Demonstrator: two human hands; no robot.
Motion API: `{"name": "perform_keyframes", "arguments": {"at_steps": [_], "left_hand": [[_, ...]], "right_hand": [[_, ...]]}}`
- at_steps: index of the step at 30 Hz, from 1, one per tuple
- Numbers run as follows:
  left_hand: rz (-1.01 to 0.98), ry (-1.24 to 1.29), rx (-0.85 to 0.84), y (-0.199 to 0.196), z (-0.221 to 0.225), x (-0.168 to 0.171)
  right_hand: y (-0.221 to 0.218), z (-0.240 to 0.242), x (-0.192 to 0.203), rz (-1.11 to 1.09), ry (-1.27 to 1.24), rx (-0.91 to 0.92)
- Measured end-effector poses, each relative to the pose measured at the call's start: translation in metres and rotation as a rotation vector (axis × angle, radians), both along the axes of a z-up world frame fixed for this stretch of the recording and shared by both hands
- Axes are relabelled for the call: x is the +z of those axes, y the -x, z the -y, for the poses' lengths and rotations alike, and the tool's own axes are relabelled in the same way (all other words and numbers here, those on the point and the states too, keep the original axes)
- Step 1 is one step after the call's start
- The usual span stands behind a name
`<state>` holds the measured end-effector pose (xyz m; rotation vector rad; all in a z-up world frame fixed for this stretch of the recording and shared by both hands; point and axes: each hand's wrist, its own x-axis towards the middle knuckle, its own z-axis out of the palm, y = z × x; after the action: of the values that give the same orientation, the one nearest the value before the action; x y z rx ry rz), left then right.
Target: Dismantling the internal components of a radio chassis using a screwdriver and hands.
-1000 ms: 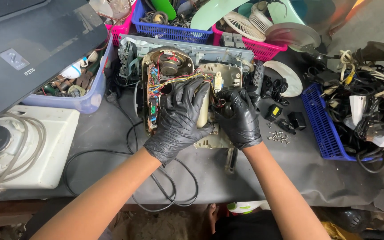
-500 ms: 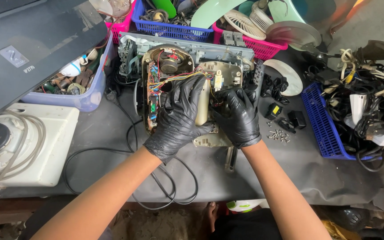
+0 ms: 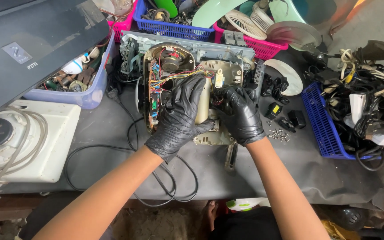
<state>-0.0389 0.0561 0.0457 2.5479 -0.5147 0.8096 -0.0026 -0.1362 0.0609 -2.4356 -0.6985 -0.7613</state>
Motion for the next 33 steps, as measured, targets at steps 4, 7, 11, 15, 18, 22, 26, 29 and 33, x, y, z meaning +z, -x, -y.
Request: {"name": "perform_keyframes", "arguments": {"at_steps": [4,7,11,15,18,22,26,29,33], "left_hand": [[0.076,-0.038,0.038,-0.007,0.004,-0.017],[0.099,-0.058,0.099,-0.009,0.009,-0.023],[0.134,-0.085,0.197,-0.004,0.013,-0.026],[0.137,-0.04,0.202,-0.002,0.017,-0.029],[0.174,-0.046,0.214,-0.008,0.019,-0.035],[0.204,-0.058,0.227,-0.016,0.022,-0.04],[0.167,-0.079,0.173,-0.022,0.015,-0.043],[0.203,-0.099,0.163,-0.026,0.016,-0.044],[0.203,-0.067,0.163,-0.024,0.015,-0.043]], "right_hand": [[0.006,0.008,0.012,-0.006,-0.123,0.097],[0.01,0.026,0.023,0.119,-0.266,0.045],[0.01,0.023,0.013,-0.129,-0.511,-0.129],[-0.008,0.03,-0.029,-0.579,-0.279,-0.394],[-0.027,0.053,-0.067,-0.644,-0.215,-0.412],[-0.024,0.055,-0.069,-0.461,-0.146,-0.271],[-0.031,0.056,-0.078,-0.367,-0.179,-0.197],[-0.026,0.05,-0.068,-0.401,-0.2,-0.228],[-0.019,0.054,-0.056,-0.545,-0.17,-0.279]]}}
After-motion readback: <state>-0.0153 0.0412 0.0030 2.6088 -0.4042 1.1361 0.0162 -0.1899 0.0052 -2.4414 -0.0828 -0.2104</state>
